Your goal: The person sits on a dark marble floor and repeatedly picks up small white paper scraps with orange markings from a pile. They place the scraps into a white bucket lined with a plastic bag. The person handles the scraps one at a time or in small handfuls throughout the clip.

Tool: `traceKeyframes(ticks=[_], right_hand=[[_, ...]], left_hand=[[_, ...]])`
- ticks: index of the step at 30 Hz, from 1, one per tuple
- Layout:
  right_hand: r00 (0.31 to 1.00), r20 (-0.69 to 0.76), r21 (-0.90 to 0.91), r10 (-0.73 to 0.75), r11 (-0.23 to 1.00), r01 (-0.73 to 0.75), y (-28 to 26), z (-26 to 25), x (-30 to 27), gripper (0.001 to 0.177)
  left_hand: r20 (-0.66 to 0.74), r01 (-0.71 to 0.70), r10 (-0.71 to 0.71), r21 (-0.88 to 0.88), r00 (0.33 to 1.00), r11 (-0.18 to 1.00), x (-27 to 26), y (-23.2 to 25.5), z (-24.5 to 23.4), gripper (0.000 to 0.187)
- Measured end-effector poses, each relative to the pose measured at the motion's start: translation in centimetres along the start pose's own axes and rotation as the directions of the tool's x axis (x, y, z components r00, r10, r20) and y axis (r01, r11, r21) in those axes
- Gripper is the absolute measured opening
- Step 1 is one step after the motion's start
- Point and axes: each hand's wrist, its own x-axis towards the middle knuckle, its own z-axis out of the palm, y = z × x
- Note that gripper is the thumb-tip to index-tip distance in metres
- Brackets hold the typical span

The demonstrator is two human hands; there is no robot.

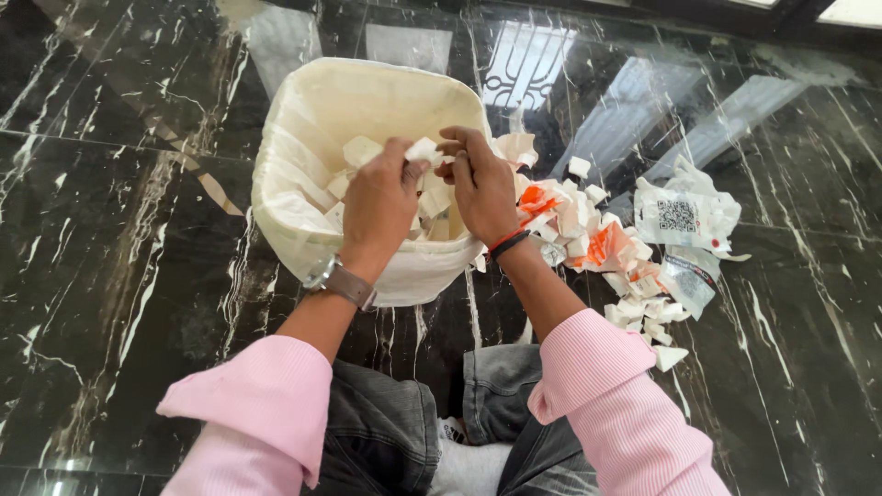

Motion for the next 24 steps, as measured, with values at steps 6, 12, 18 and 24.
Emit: traceKeyframes(ticks=[6, 12, 18, 24], right_hand=[[0.999, 0.047, -0.131, -0.016, 0.991, 0.022, -0.1, 0.0, -0.2, 0.027], [0.998, 0.058, -0.162, 0.001, 0.987, 0.008, 0.0, 0.2, -0.1, 0.023], [0.998, 0.035, -0.151, -0.06, 0.986, 0.065, 0.1, -0.2, -0.4, 0.023], [0.996, -0.076, 0.075, -0.048, 0.996, 0.054, 0.9, -0.1, -0.8, 0.028]], left_hand=[[-0.065, 0.195, -0.212, -0.199, 0.975, 0.96, 2.3, -2.0, -1.5, 0.022], [0.017, 0.195, -0.203, 0.204, 0.979, 0.959, 3.6, -6.4, -1.8, 0.033], [-0.015, -0.012, 0.018, 0.327, 1.0, 0.945, 1.3, -6.3, -0.4, 0.063], [0.154, -0.07, 0.018, 0.336, 0.988, 0.939, 0.0, -2.4, 0.4, 0.035]])
